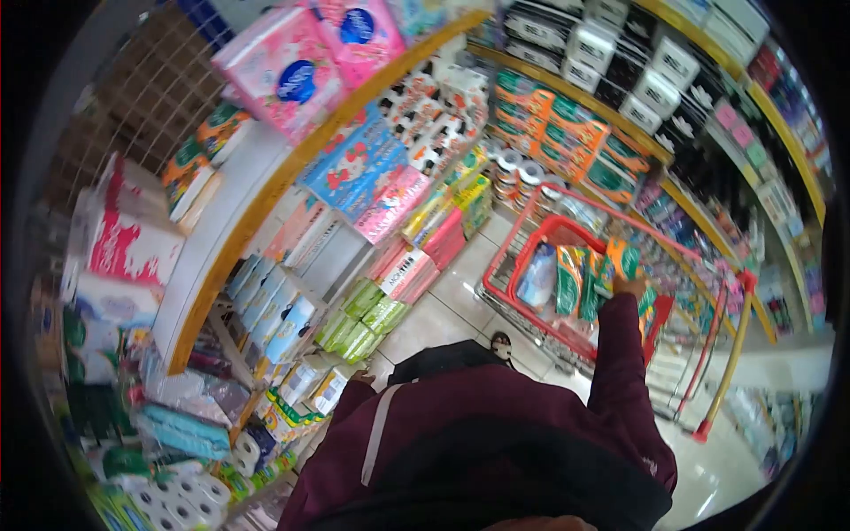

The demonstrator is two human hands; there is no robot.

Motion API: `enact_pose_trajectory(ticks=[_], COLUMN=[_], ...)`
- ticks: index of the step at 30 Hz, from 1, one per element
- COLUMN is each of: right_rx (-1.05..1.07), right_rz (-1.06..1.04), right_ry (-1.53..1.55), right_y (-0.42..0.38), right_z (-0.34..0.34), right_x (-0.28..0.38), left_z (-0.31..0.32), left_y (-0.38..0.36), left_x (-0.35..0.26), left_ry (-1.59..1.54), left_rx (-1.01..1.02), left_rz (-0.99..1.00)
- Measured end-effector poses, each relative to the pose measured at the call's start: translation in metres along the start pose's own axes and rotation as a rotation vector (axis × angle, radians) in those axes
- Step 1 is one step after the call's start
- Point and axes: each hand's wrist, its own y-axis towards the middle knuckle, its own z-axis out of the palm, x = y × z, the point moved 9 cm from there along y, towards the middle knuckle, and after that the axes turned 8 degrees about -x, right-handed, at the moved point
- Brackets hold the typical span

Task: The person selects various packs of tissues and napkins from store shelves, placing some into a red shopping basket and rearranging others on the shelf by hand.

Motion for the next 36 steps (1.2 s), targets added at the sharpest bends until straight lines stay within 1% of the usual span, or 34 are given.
enact_pose_trajectory(ticks=[2, 3, 4, 5, 6, 7, 8, 9, 10, 11, 12, 13, 14, 15, 16, 17, 18, 19, 20, 21, 22, 23, 24, 25, 26, 27, 28, 30, 32, 34, 36], right_rx=[-0.030, 0.365, 0.296, 0.054, 0.208, 0.364, 0.498, 0.638, 0.644, 0.727, 0.799, 0.906, 0.960, 0.933, 0.938, 1.024, 1.096, 1.079, 1.086, 1.066, 1.044, 1.127, 1.128, 1.154, 1.170, 1.248, 1.324, 1.506, 1.693, 1.706, 1.779], right_rz=[-0.191, 0.003, -0.035, -0.255, -0.360, -0.462, -0.591, -0.511, -0.505, -0.489, -0.291, -0.201, -0.200, -0.323, -0.343, -0.059, 0.238, 0.265, 0.256, 0.194, 0.132, -0.013, -0.018, -0.240, -0.462, -0.528, -0.594, -0.756, -0.750, -0.933, -0.928], right_ry=[-0.159, -0.068, 0.081, -0.151, -0.058, 0.026, 0.205, 0.443, 0.391, 0.565, 0.562, 0.614, 0.569, 0.550, 0.548, 0.711, 0.862, 0.807, 0.801, 0.823, 0.848, 0.874, 0.870, 0.947, 1.018, 1.046, 1.075, 1.113, 0.999, 1.125, 1.083], right_y=[0.012, -0.001, 0.025, 0.076, 0.075, 0.087, 0.034, 0.024, 0.068, 0.028, 0.044, 0.032, 0.042, 0.076, 0.075, 0.074, 0.053, 0.039, 0.039, 0.042, 0.046, 0.052, 0.042, 0.013, -0.023, -0.062, -0.099, -0.156, -0.209, -0.261, -0.311], right_z=[0.030, 0.023, 0.063, 0.130, 0.143, 0.152, 0.069, 0.054, 0.116, 0.062, 0.087, 0.077, 0.093, 0.141, 0.134, 0.133, 0.107, 0.075, 0.065, 0.056, 0.049, 0.048, 0.031, -0.014, -0.060, -0.096, -0.128, -0.164, -0.190, -0.227, -0.256], right_x=[0.004, 0.006, -0.018, -0.046, -0.055, -0.050, -0.004, -0.008, -0.050, -0.024, -0.050, -0.045, -0.052, -0.070, -0.057, -0.064, -0.055, -0.035, -0.024, -0.013, -0.005, 0.009, 0.024, 0.070, 0.113, 0.145, 0.178, 0.235, 0.279, 0.327, 0.363], left_z=[-0.002, -0.007, -0.012, -0.020, -0.026, -0.031, -0.051, -0.062, -0.072, -0.087, -0.103, -0.113, -0.125, -0.141, -0.165, -0.194, -0.219, -0.242, -0.266, -0.288, -0.303, -0.320, -0.336, -0.347, -0.360, -0.374, -0.388, -0.429, -0.473, -0.515, -0.547], left_y=[-0.013, -0.020, -0.027, -0.036, -0.035, -0.036, -0.049, -0.056, -0.067, -0.079, -0.093, -0.101, -0.110, -0.124, -0.149, -0.182, -0.207, -0.228, -0.250, -0.270, -0.281, -0.296, -0.311, -0.316, -0.325, -0.332, -0.335, -0.346, -0.348, -0.320, -0.276], left_x=[0.015, 0.013, -0.006, -0.026, -0.035, -0.040, -0.065, -0.077, -0.091, -0.109, -0.126, -0.134, -0.148, -0.164, -0.188, -0.213, -0.229, -0.243, -0.258, -0.270, -0.276, -0.283, -0.289, -0.295, -0.300, -0.306, -0.312, -0.327, -0.352, -0.377, -0.400], left_ry=[-0.071, -0.116, -0.183, -0.240, -0.212, -0.283, -0.223, -0.279, -0.369, -0.416, -0.462, -0.481, -0.632, -0.778, -0.927, -1.074, -1.192, -1.308, -1.379, -1.447, -1.450, -1.458, -1.463, -1.466, -1.460, -1.452, -1.450, -1.357, -1.241, -0.989, -0.467], left_rx=[-0.064, -0.111, -0.120, -0.133, -0.197, -0.262, -0.288, -0.324, -0.345, -0.386, -0.424, -0.446, -0.450, -0.451, -0.424, -0.394, -0.361, -0.325, -0.314, -0.300, -0.306, -0.333, -0.359, -0.363, -0.380, -0.395, -0.392, -0.513, -0.648, -0.751, -0.960], left_rz=[-0.046, -0.077, 0.032, 0.143, 0.164, 0.162, 0.202, 0.213, 0.208, 0.239, 0.273, 0.262, 0.370, 0.483, 0.541, 0.600, 0.651, 0.703, 0.821, 0.939, 0.936, 1.026, 1.115, 1.113, 1.159, 1.204, 1.202, 1.287, 1.236, 1.114, 1.010])
